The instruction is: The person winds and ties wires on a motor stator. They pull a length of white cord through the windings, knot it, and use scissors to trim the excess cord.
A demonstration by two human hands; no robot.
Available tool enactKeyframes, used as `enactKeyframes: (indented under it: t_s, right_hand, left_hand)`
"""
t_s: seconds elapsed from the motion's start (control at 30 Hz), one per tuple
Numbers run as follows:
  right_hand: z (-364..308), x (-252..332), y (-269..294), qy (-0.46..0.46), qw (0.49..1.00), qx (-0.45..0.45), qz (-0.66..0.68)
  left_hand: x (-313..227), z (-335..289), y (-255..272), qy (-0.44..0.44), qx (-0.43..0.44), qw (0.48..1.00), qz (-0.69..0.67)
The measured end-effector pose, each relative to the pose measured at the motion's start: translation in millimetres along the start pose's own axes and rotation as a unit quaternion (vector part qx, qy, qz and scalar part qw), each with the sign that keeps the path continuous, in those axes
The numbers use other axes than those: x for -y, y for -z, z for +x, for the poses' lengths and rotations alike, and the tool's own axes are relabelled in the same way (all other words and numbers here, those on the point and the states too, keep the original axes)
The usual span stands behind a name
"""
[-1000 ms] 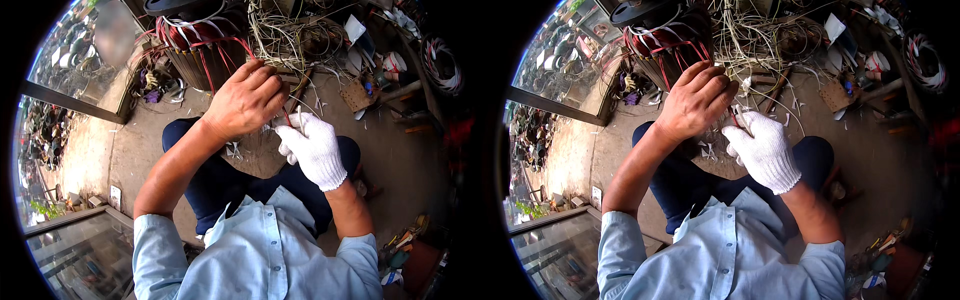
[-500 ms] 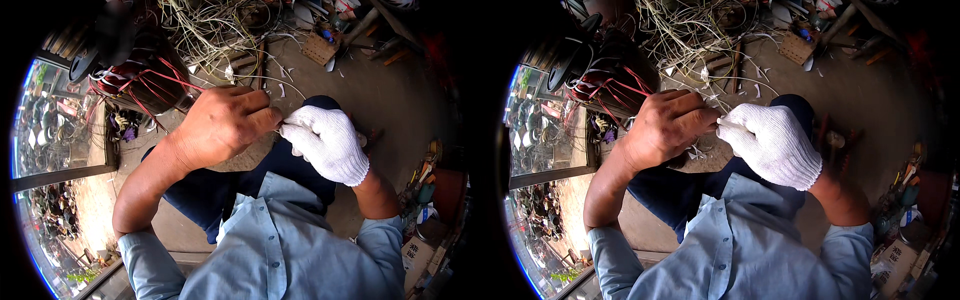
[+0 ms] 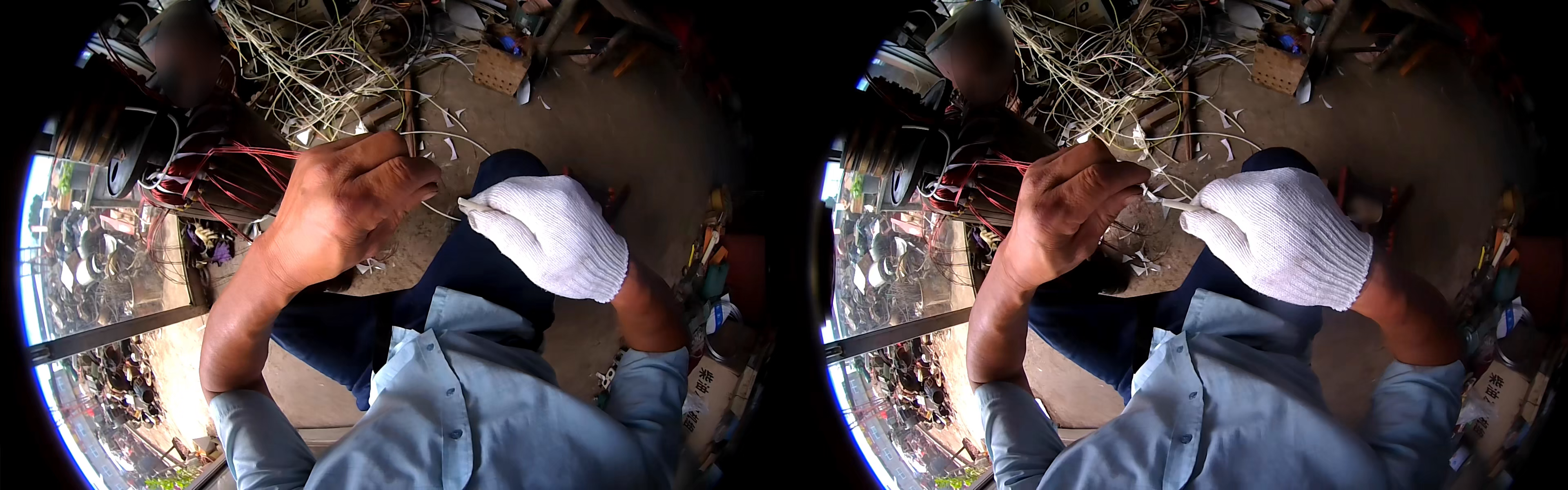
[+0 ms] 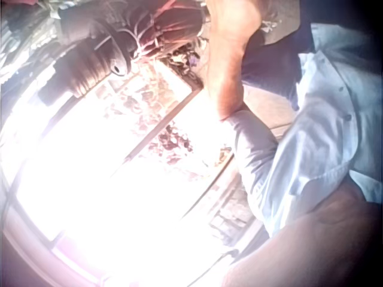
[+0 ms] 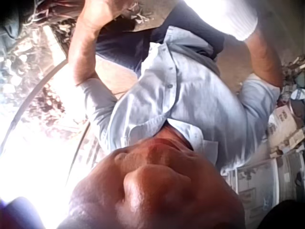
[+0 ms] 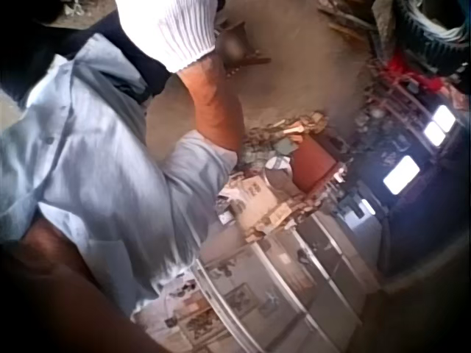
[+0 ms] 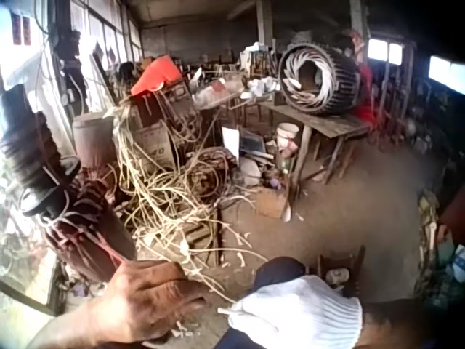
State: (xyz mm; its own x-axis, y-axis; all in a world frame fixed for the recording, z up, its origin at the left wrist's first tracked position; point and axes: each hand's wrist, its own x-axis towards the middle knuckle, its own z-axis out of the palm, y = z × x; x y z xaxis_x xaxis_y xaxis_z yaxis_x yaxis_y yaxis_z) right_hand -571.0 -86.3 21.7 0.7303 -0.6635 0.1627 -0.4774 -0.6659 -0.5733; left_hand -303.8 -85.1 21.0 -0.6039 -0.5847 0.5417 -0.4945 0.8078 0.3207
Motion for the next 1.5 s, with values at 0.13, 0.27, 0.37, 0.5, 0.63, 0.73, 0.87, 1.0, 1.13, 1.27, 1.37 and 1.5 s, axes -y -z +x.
enactKeyframes:
  t_s: [0.13, 0.27, 0.37, 0.5, 0.63, 0.73, 0.87, 1.0, 1.13, 1.27, 1.37, 1.5]
  right_hand:
    - [6.7, 0.5, 0.7, 0.003, 1.000, 0.004, -0.015]
    - [9.6, 2.0, 1.6, 0.007, 1.000, 0.012, -0.003]
    - [10.9, 2.0, -0.8, 0.022, 1.000, -0.007, 0.003]
    - [12.9, -3.0, -7.4, 0.042, 0.998, -0.037, -0.015]
    - [13.4, 0.5, -3.9, 0.042, 0.998, -0.032, -0.024]
    - [13.0, 2.2, -1.3, 0.061, 0.993, -0.021, -0.094]
    - [13.8, 7.0, 3.4, 0.040, 0.992, 0.014, -0.119]
    - [13.0, 9.6, 8.6, 0.007, 0.991, 0.056, -0.122]
    - [12.4, 12.3, 11.2, 0.018, 0.993, 0.055, -0.101]
    - [13.6, 15.5, 11.0, 0.014, 0.989, 0.065, -0.133]
    - [14.9, 15.1, 8.3, 0.045, 0.988, 0.029, -0.145]
    - [17.1, 21.1, 5.9, 0.087, 0.984, -0.046, -0.147]
  left_hand:
    - [-6.7, -0.6, -3.3, 0.023, -0.006, 1.000, -0.004]
    - [-7.0, -4.3, -5.2, 0.015, -0.013, 1.000, -0.001]
    - [-6.5, -7.5, -6.8, 0.008, -0.012, 1.000, 0.003]
    - [-6.3, -9.4, -8.6, 0.005, -0.019, 1.000, 0.005]
    - [-6.8, -11.6, -7.4, 0.004, -0.009, 1.000, 0.012]
    - [-8.0, -11.3, -7.7, 0.005, -0.001, 1.000, 0.001]
    - [-12.2, -10.9, -5.4, 0.013, 0.007, 1.000, 0.008]
    - [-10.8, -14.1, -3.9, 0.012, 0.014, 1.000, 0.006]
    - [-14.6, -14.3, -4.4, 0.021, 0.019, 0.999, -0.013]
    - [-14.3, -16.2, -5.6, 0.019, 0.008, 1.000, -0.014]
    - [-14.5, -18.5, -5.3, 0.023, 0.013, 1.000, -0.015]
    - [-16.1, -16.3, -6.4, 0.023, 0.015, 0.999, -0.024]
